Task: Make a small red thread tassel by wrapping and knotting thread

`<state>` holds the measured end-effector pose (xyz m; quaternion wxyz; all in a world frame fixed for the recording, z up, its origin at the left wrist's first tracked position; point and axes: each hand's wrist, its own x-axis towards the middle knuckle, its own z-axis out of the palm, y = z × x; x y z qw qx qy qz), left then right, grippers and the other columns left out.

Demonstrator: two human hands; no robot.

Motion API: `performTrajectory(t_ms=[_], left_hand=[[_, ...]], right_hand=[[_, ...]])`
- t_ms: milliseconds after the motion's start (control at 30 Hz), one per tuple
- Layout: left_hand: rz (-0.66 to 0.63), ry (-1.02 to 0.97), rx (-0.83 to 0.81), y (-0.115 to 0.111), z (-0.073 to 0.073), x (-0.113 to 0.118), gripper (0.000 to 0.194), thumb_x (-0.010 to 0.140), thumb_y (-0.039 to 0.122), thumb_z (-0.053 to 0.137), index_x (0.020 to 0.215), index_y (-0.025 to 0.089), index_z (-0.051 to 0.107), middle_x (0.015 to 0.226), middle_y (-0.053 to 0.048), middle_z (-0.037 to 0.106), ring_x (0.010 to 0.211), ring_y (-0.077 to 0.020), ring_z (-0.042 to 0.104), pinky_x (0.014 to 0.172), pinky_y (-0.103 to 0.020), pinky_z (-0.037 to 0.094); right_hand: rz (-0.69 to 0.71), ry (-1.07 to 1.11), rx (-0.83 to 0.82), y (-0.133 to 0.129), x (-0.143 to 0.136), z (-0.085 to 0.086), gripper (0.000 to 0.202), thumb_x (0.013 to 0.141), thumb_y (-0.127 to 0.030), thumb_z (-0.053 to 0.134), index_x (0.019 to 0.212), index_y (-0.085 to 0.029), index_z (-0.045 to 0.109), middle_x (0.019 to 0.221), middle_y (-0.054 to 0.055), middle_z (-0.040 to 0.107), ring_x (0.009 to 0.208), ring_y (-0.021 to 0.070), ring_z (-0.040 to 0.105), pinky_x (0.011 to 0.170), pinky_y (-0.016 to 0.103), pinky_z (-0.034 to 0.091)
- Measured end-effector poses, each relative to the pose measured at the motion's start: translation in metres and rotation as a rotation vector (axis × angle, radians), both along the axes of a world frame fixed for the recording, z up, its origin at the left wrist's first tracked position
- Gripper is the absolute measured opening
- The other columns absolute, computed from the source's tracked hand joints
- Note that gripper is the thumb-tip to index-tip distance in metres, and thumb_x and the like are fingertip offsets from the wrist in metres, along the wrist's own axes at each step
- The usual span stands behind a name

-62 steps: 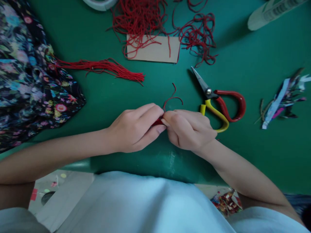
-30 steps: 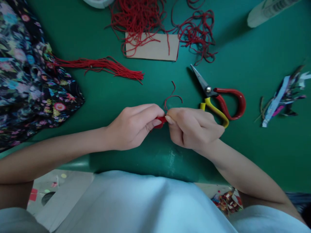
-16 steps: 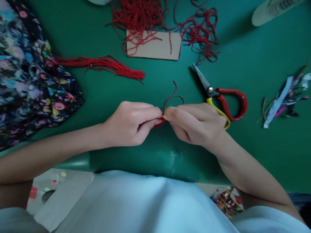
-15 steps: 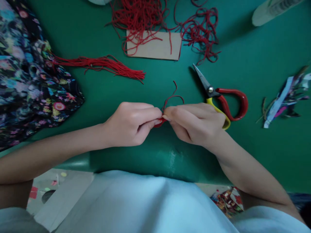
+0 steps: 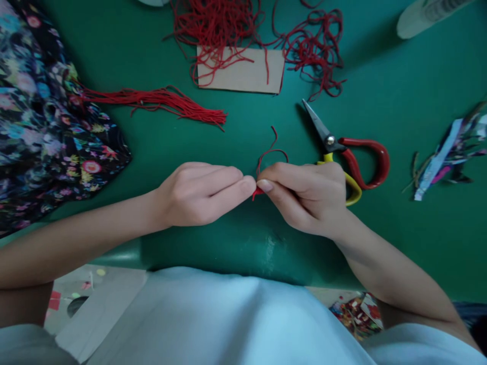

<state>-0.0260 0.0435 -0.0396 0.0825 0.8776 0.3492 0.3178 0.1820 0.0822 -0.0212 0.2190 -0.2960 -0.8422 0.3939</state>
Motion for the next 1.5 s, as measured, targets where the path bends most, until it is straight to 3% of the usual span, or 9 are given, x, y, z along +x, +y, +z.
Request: performTrajectory(t_ms=[100, 267, 567, 733, 967, 1067, 1167, 1267, 1500], left_hand=[[-0.047, -0.017, -0.127, 0.0, 0.002, -0.001, 0.02, 0.095, 0.013, 0.049, 0.089, 0.021, 0.067, 0.064, 0.003, 0.061, 0.06, -0.0096, 0.06, 0.058, -0.022, 0.047], [0.072, -0.027, -0.401, -0.001, 0.004, 0.002, 0.03, 0.1, 0.023, 0.042, 0.086, 0.023, 0.068, 0.068, 0.001, 0.061, 0.062, -0.0112, 0.06, 0.06, -0.025, 0.048], [-0.022, 0.256, 0.054, 0.005, 0.008, 0.003, 0.015, 0.096, 0.018, 0.05, 0.092, 0.017, 0.065, 0.067, -0.002, 0.061, 0.051, -0.0097, 0.054, 0.042, -0.025, 0.034], [-0.011, 0.175, -0.004, 0.0, 0.003, 0.002, 0.016, 0.096, 0.016, 0.049, 0.1, 0.017, 0.064, 0.074, -0.003, 0.062, 0.056, -0.0118, 0.059, 0.044, -0.026, 0.034], [0.074, 0.102, -0.018, -0.002, -0.008, 0.003, 0.011, 0.092, 0.012, 0.052, 0.097, 0.016, 0.061, 0.073, -0.003, 0.063, 0.065, -0.0142, 0.062, 0.056, -0.028, 0.049], [0.036, -0.039, -0.166, 0.003, -0.003, 0.002, 0.013, 0.091, 0.017, 0.052, 0.102, 0.017, 0.06, 0.086, -0.006, 0.067, 0.082, -0.0188, 0.066, 0.074, -0.035, 0.056], [0.002, -0.176, -0.343, 0.007, 0.002, 0.002, 0.034, 0.087, 0.03, 0.06, 0.119, 0.018, 0.054, 0.113, -0.013, 0.066, 0.11, -0.0266, 0.063, 0.094, -0.046, 0.055], [-0.014, -0.302, -0.531, 0.003, 0.003, 0.005, 0.048, 0.088, 0.037, 0.062, 0.13, 0.022, 0.044, 0.13, -0.012, 0.058, 0.127, -0.0273, 0.056, 0.099, -0.046, 0.055], [-0.069, -0.506, -0.999, -0.003, 0.007, 0.011, 0.038, 0.088, 0.026, 0.062, 0.122, 0.021, 0.044, 0.114, -0.007, 0.065, 0.087, -0.0122, 0.068, 0.075, -0.025, 0.058]], right_hand=[[0.027, 0.002, -0.013, 0.002, 0.002, 0.0, 0.025, 0.099, -0.02, 0.049, 0.077, -0.018, 0.059, 0.054, -0.007, 0.047, 0.045, 0.0046, 0.04, 0.049, 0.019, 0.033], [0.056, -0.037, -0.037, 0.006, 0.004, -0.001, 0.026, 0.1, -0.024, 0.049, 0.077, -0.019, 0.062, 0.052, -0.007, 0.046, 0.042, 0.005, 0.037, 0.047, 0.02, 0.032], [0.115, -0.059, -0.207, 0.012, 0.004, -0.001, 0.04, 0.103, -0.034, 0.042, 0.071, -0.018, 0.058, 0.05, -0.007, 0.038, 0.044, 0.0054, 0.03, 0.048, 0.021, 0.03], [-0.004, -0.043, -0.323, 0.005, -0.002, 0.001, 0.04, 0.103, -0.034, 0.043, 0.07, -0.018, 0.057, 0.05, -0.007, 0.043, 0.045, 0.0059, 0.036, 0.049, 0.021, 0.032], [-0.234, -0.042, -0.154, -0.012, -0.008, 0.0, 0.029, 0.098, -0.026, 0.05, 0.071, -0.017, 0.058, 0.052, -0.006, 0.047, 0.045, 0.0057, 0.04, 0.048, 0.019, 0.033], [-0.227, -0.061, -0.164, -0.009, -0.008, 0.003, 0.029, 0.098, -0.025, 0.05, 0.071, -0.017, 0.056, 0.053, -0.006, 0.049, 0.046, 0.0058, 0.041, 0.049, 0.019, 0.033], [-0.241, -0.06, -0.179, -0.007, -0.008, 0.006, 0.031, 0.098, -0.026, 0.05, 0.069, -0.017, 0.055, 0.053, -0.006, 0.048, 0.046, 0.0061, 0.042, 0.049, 0.019, 0.034], [-0.215, -0.047, -0.132, -0.01, -0.009, 0.008, 0.028, 0.098, -0.022, 0.05, 0.07, -0.017, 0.055, 0.053, -0.006, 0.048, 0.045, 0.0051, 0.041, 0.048, 0.019, 0.032], [-0.099, -0.089, 0.047, -0.018, -0.008, 0.012, 0.023, 0.096, -0.014, 0.051, 0.073, -0.018, 0.054, 0.053, -0.008, 0.042, 0.041, 0.0041, 0.028, 0.042, 0.021, 0.024]])
